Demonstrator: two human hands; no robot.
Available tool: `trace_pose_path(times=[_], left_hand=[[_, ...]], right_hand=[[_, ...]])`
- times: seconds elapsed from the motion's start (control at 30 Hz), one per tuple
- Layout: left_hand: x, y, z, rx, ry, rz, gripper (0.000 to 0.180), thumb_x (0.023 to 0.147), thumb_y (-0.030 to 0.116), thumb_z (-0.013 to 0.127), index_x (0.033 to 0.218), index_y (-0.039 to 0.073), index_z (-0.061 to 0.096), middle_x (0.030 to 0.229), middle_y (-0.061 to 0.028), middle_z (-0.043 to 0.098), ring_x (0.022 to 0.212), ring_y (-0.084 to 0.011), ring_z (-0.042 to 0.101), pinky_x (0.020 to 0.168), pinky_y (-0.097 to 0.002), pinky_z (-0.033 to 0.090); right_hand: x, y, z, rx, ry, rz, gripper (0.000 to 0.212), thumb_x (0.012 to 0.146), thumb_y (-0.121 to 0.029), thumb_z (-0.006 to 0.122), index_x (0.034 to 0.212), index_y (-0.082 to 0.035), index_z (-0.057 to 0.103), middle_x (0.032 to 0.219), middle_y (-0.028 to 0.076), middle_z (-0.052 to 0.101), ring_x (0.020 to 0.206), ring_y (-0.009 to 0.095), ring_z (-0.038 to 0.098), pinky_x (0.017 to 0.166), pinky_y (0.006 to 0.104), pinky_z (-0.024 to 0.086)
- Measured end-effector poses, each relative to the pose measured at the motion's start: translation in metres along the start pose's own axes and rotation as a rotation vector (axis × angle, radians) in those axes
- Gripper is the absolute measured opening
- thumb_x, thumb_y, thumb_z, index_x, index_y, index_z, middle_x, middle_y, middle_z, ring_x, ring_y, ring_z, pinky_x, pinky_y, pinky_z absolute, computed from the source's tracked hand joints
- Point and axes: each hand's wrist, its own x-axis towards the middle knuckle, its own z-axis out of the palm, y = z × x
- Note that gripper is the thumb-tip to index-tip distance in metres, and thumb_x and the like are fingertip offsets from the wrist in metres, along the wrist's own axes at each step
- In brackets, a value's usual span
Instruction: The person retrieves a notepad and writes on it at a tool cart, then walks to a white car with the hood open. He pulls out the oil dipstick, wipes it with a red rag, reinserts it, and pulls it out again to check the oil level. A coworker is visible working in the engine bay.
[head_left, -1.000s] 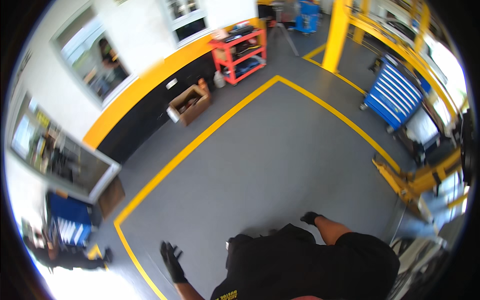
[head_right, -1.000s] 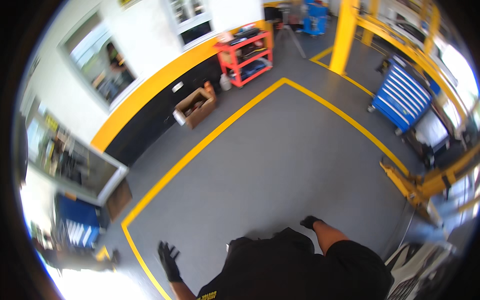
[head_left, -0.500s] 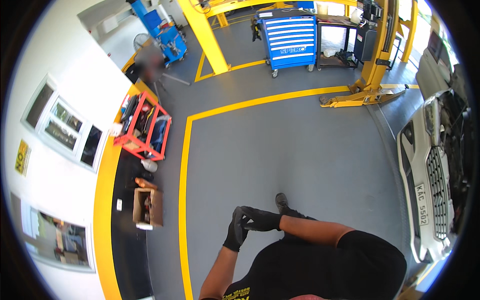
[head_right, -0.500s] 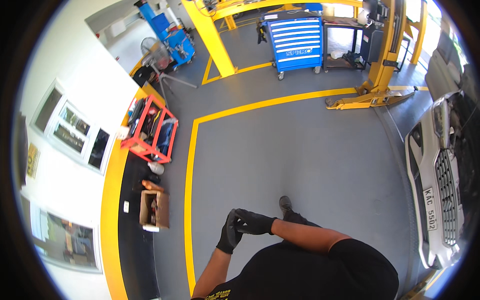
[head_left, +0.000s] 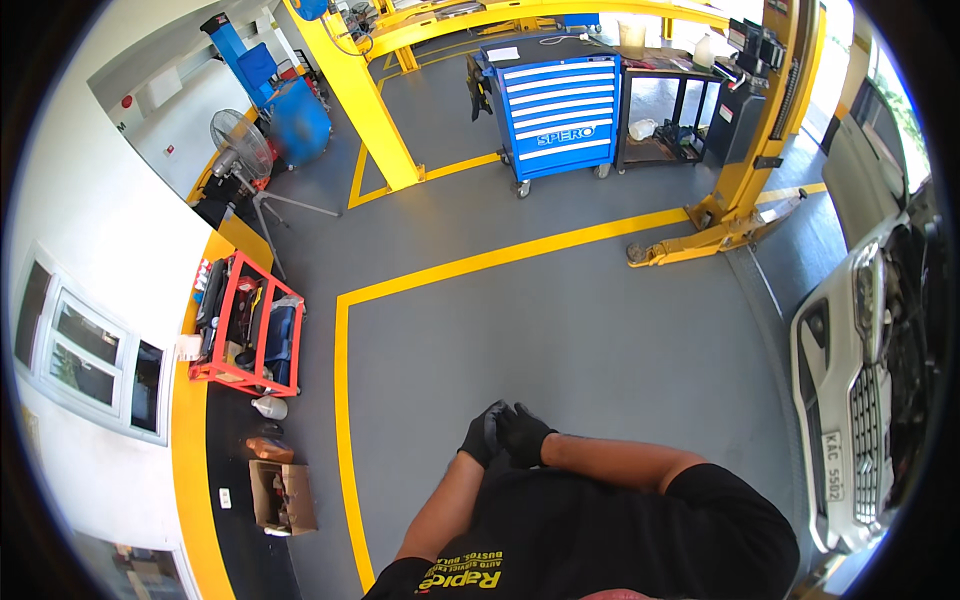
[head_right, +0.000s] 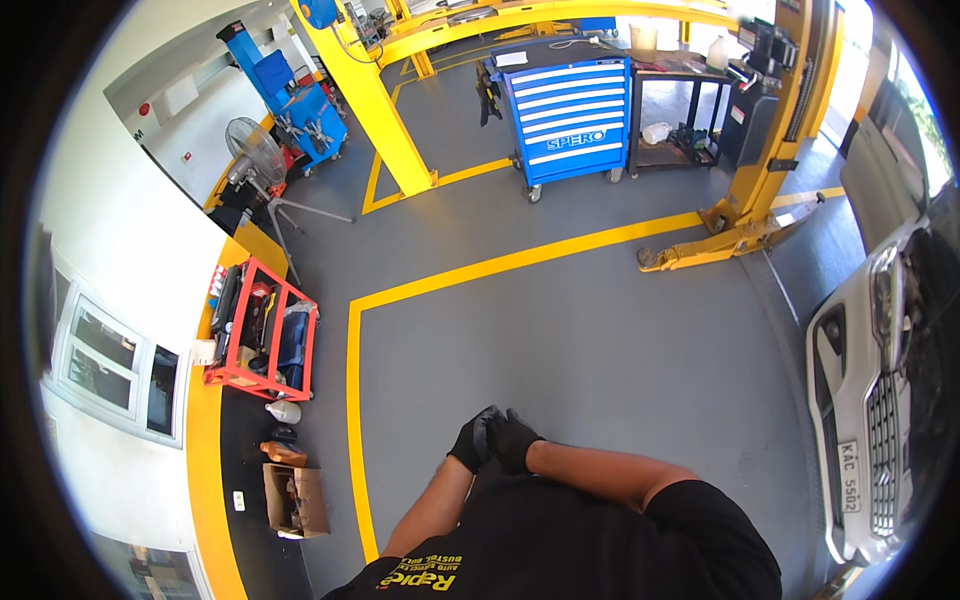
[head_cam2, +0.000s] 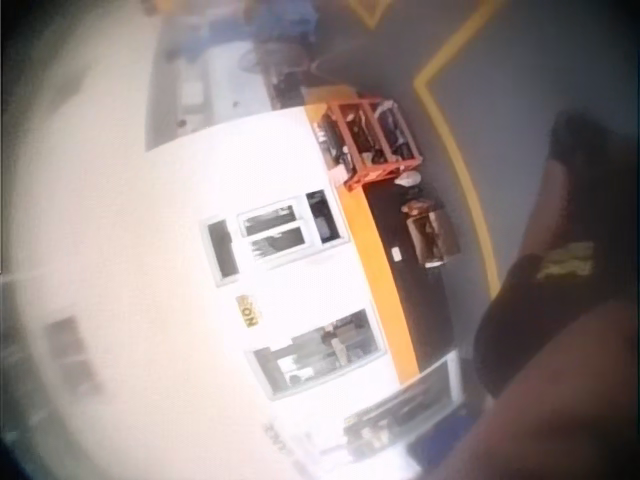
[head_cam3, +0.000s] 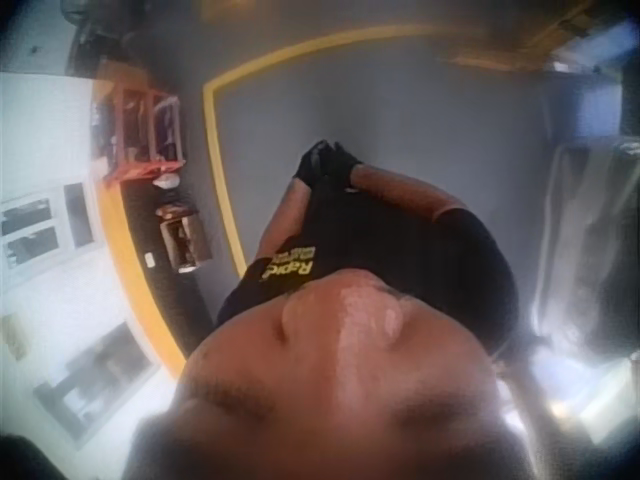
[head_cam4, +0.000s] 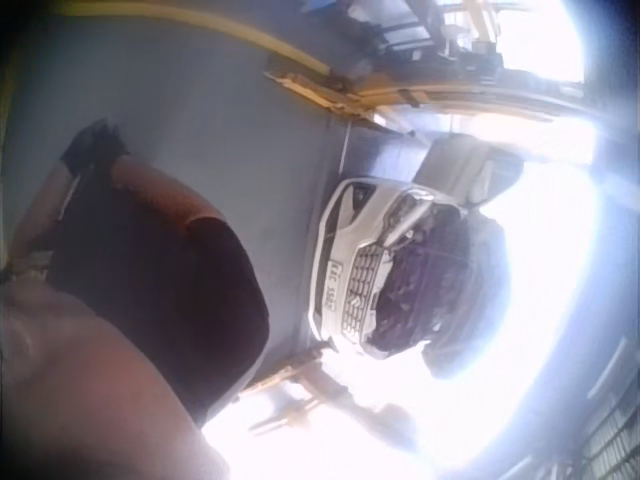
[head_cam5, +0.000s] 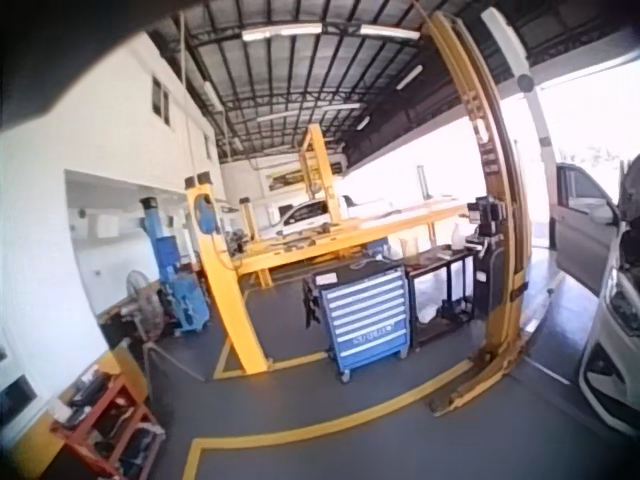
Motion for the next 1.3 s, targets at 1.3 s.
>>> trace_pose_path(times=[1.3], left_hand=[[0.997,0.561,0.382,1.999,-0.744,0.343,0.049,0.118,0.042,0.051,0.112,-0.001,0.074,0.106,-0.0292,0.075,0.104,-0.0494,0.071,0.089,-0.0563,0.057]], right_hand=[[0.045,1.074,-0.001,2.428,-0.045,1.25,0.056,0.104,-0.049,0.068,0.146,-0.012,0.073,0.14,0.008,0.078,0.129,0.025,0.069,0.115,0.0446,0.05]])
